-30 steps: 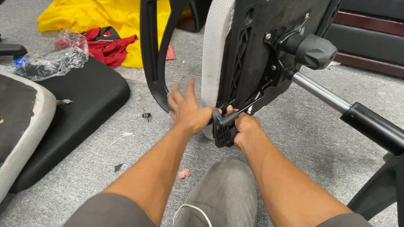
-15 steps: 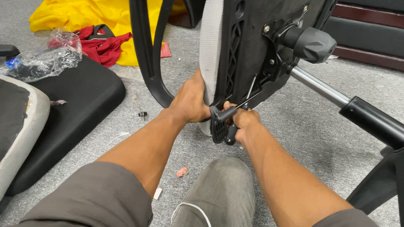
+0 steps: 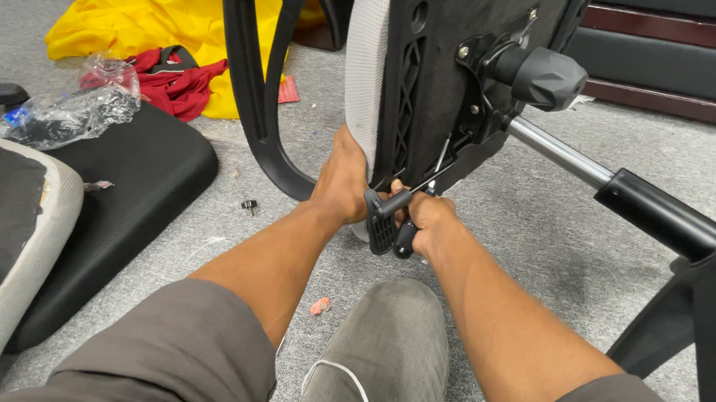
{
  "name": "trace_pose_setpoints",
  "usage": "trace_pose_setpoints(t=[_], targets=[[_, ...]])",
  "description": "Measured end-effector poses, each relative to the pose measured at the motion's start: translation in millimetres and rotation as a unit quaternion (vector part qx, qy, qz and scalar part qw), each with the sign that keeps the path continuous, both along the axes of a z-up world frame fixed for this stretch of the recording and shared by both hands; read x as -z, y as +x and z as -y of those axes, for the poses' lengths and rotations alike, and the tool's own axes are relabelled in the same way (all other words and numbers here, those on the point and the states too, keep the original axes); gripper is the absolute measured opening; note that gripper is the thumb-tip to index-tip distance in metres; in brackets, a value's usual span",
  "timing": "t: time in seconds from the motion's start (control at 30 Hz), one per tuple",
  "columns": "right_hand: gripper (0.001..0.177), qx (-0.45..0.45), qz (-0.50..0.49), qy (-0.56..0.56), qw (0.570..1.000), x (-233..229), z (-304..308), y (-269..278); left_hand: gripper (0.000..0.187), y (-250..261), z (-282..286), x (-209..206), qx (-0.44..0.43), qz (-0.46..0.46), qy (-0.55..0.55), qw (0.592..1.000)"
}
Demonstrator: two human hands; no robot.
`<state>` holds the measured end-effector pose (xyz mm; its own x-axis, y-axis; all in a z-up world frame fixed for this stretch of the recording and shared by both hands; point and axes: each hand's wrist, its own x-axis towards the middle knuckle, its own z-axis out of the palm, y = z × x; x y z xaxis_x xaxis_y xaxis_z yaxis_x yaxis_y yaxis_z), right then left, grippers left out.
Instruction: The person assembles an office chair by attaching the backrest frame to the seat base using a screwdriver and screws. They align the parts, insert screws, and tighten them to secure the connection.
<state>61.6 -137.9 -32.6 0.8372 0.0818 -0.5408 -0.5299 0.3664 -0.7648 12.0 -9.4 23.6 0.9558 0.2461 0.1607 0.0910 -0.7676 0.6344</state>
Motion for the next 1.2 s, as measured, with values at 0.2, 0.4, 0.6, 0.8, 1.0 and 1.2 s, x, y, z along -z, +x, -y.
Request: trace_pose_setpoints(t=[0.2, 0.4, 0.6, 0.8, 1.0, 1.2], targets=[[0.023, -0.018, 0.037, -0.022, 0.999, 5, 10, -14, 0.109, 0, 6, -1, -0.026, 0.01, -0.015, 0.999], [0.01, -0.091, 0.112, -0.159, 0.977, 1, 46, -44, 0.067, 3, 11, -10, -0.086, -0.033, -0.467, 0.879], [0.035, -0.061, 0.228, -0.245, 0.94, 12, 74, -90, 0.057, -2, 12, -10, -0.067, -0.009, -0.495, 0.866], [0.023, 0.012, 0.243, -0.196, 0.95, 27, 105, -107, 0.106, -9, 10, -5, -0.004, 0.05, -0.057, 0.997], [0.02, 0.013, 0.258, -0.202, 0.944, 27, 113, -112, 0.104, -12, 8, -8, -0.002, 0.039, -0.025, 0.999], [0.018, 0.01, 0.259, -0.201, 0.945, 23, 106, -113, 0.1, -13, 13, -10, -0.02, 0.041, -0.022, 0.999]])
